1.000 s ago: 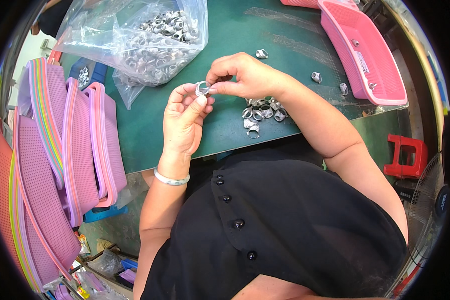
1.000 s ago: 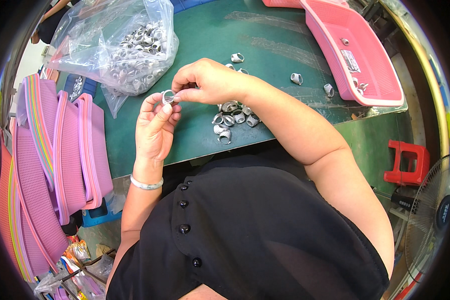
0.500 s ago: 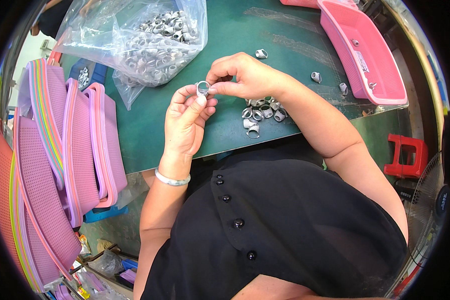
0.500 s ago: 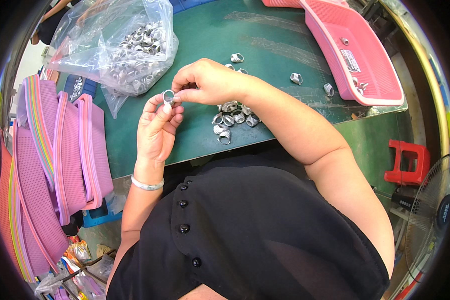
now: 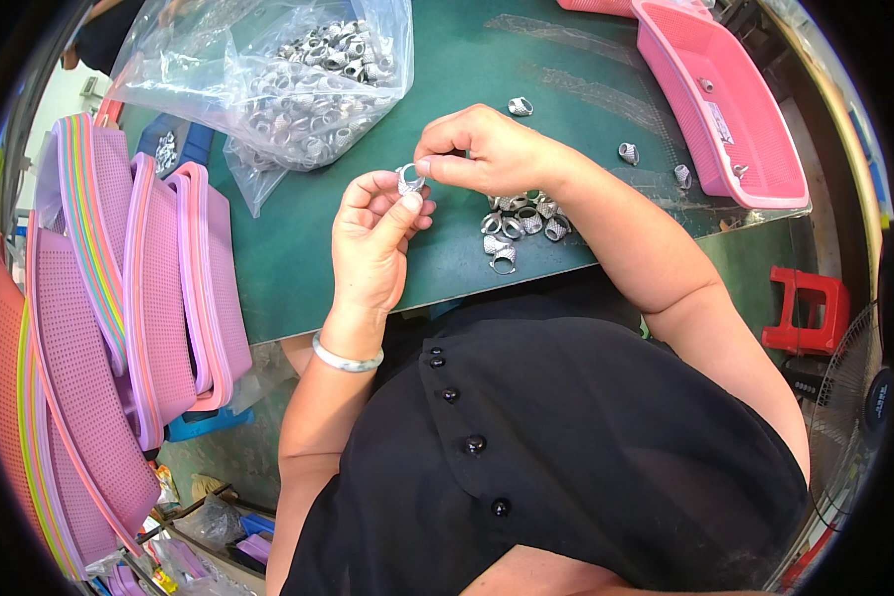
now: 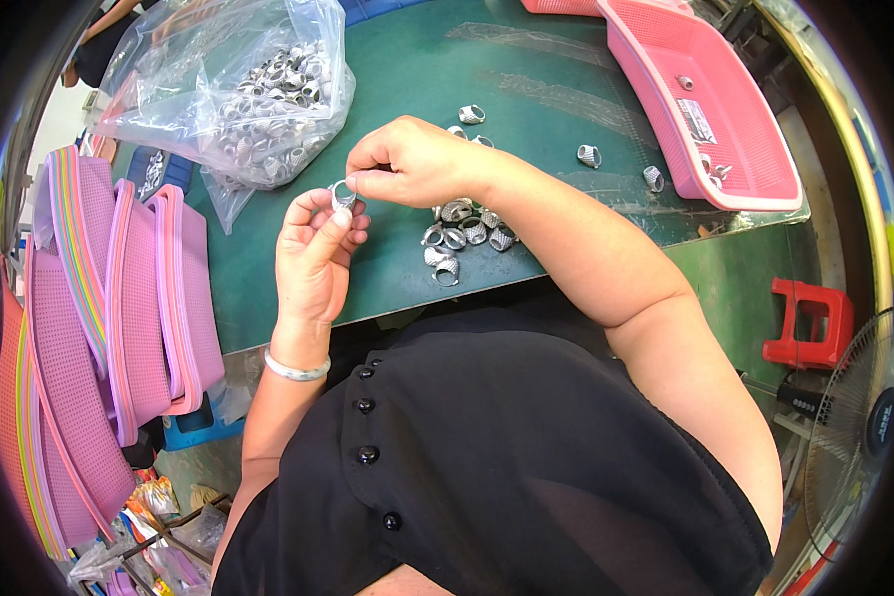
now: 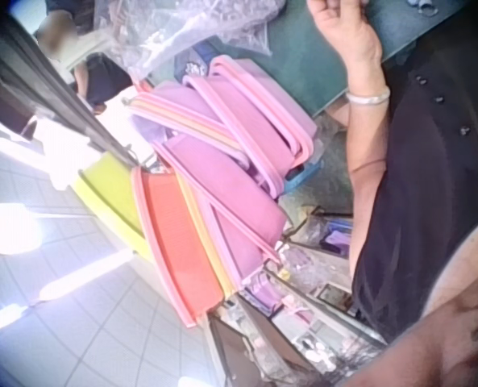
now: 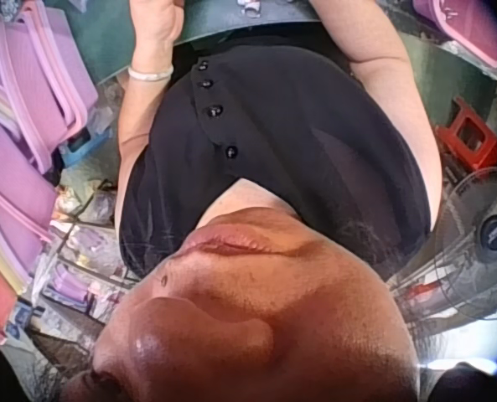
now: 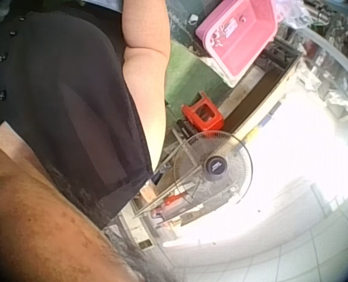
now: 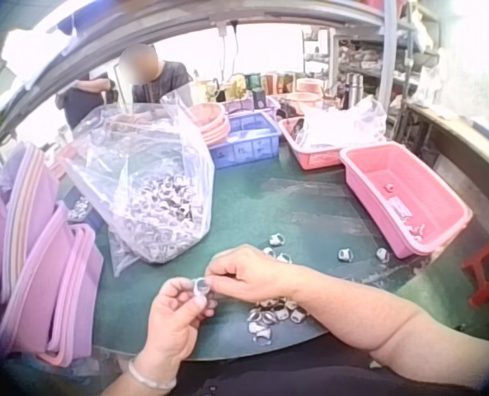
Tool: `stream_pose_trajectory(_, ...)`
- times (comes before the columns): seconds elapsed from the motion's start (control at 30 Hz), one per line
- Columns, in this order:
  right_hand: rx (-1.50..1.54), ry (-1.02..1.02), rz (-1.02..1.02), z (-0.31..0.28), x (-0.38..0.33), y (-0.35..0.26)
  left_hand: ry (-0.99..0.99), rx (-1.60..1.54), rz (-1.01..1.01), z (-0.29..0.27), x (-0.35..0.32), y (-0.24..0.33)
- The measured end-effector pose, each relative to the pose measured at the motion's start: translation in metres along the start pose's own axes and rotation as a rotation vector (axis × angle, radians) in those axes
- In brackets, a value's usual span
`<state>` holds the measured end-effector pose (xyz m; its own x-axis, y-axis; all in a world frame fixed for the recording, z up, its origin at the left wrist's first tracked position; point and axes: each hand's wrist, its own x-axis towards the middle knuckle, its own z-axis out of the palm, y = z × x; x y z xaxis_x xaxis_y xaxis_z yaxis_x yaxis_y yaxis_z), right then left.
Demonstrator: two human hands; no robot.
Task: The person inserts circular white components into small metal brackets by hand on a green workbench.
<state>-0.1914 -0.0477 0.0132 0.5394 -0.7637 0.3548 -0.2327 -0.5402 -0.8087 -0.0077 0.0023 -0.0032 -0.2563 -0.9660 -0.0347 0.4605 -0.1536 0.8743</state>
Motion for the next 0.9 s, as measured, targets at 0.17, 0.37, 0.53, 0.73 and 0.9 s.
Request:
stream_pose_trajectory(0.17,0.004,-0.010,0.051,-0.0015,-0.0001,-0.0035,0.001,0.010,-0.011,0.0010,-0.0009,-0.0013)
stream_pose_trajectory(0.37,0.087,-0.016,0.059,-0.0004,0.0003,0.0013,-0.009,-0.113,-0.078,0.0001,0.0004,-0.0002)
stream_pose_trajectory(0.53,0.088,-0.045,0.104,-0.0018,0.0002,0.0021,-0.017,-0.125,-0.097,-0.0003,0.0003,0.0014)
stream_pose_trajectory(0.73,0.095,-0.050,0.106,-0.0017,0.0000,0.0026,-0.001,-0.144,-0.111,-0.0003,-0.0001,0.0022)
stream_pose_trajectory(0.9,0.079,-0.094,0.114,-0.0044,0.0012,-0.0017,0.014,0.024,0.074,0.0016,-0.0006,-0.0025)
